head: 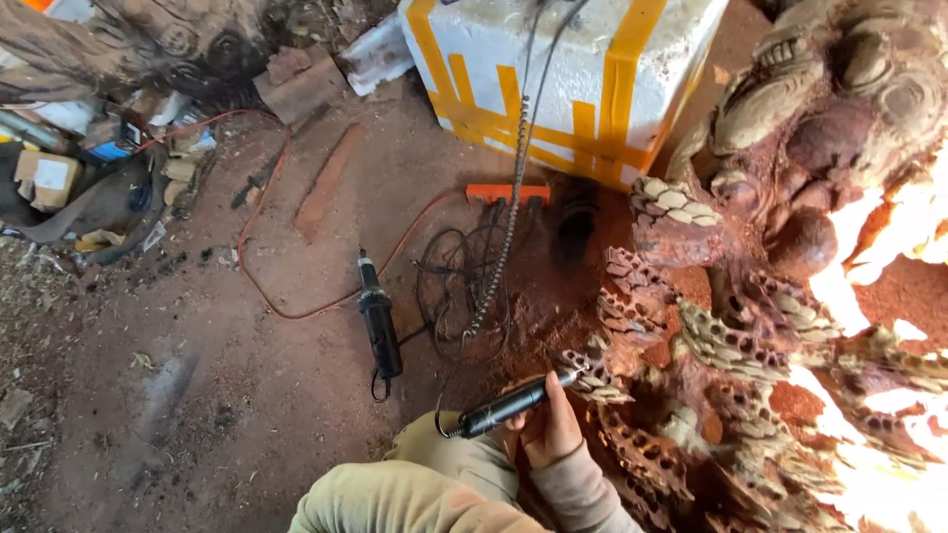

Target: Using a handheld rotary tool to carve intricate details and textures into a large wooden sculpture.

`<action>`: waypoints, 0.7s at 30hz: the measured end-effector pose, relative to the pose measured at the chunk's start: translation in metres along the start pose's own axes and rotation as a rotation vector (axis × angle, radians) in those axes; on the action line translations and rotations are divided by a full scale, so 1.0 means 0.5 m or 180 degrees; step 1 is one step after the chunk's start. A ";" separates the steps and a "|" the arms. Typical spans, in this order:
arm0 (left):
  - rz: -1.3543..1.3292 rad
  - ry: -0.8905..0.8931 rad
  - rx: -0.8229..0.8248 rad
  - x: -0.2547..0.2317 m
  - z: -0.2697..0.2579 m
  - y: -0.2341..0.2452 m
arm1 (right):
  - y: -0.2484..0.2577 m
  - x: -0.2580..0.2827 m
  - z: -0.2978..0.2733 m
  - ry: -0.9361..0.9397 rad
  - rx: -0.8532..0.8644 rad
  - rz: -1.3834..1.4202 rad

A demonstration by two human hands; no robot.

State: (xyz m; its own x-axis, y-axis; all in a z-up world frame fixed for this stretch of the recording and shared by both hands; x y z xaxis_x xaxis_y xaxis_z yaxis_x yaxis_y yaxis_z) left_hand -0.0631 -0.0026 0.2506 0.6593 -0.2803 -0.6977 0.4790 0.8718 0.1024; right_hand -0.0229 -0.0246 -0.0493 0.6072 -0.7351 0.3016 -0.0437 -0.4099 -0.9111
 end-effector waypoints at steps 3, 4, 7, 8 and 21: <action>-0.0114 0.0022 -0.0088 0.005 0.001 0.010 | -0.082 0.045 -0.019 0.0209 0.0210 -0.0422; -0.0158 0.0029 -0.0152 0.020 -0.005 0.009 | -0.049 0.033 -0.002 0.0179 0.0155 -0.0421; -0.0347 -0.0044 -0.0250 0.040 0.009 0.023 | 0.020 0.044 0.036 0.0276 -0.0702 -0.0316; -0.0389 -0.0088 -0.0245 0.050 0.020 0.030 | 0.011 0.076 0.044 0.0840 -0.0996 -0.0390; 0.1579 0.3814 0.0750 0.506 -0.105 0.113 | 0.057 0.351 0.161 -0.0030 -0.2433 -0.3026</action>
State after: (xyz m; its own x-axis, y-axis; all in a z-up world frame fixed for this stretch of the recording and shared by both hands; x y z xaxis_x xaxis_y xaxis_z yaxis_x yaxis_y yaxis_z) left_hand 0.1002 -0.0033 0.0425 -0.0674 0.6804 -0.7298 0.5058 0.6538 0.5628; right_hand 0.1464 -0.1217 -0.0452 0.6570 0.0337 0.7532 -0.0324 -0.9968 0.0728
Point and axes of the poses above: each hand's wrist, its own z-axis towards the middle knuckle, its own y-axis out of the back of the hand, x = y × z, the point moved 3 cm from there along z, towards the middle knuckle, and after that the axes turned 9 degrees about -y, right-handed, at the moved point
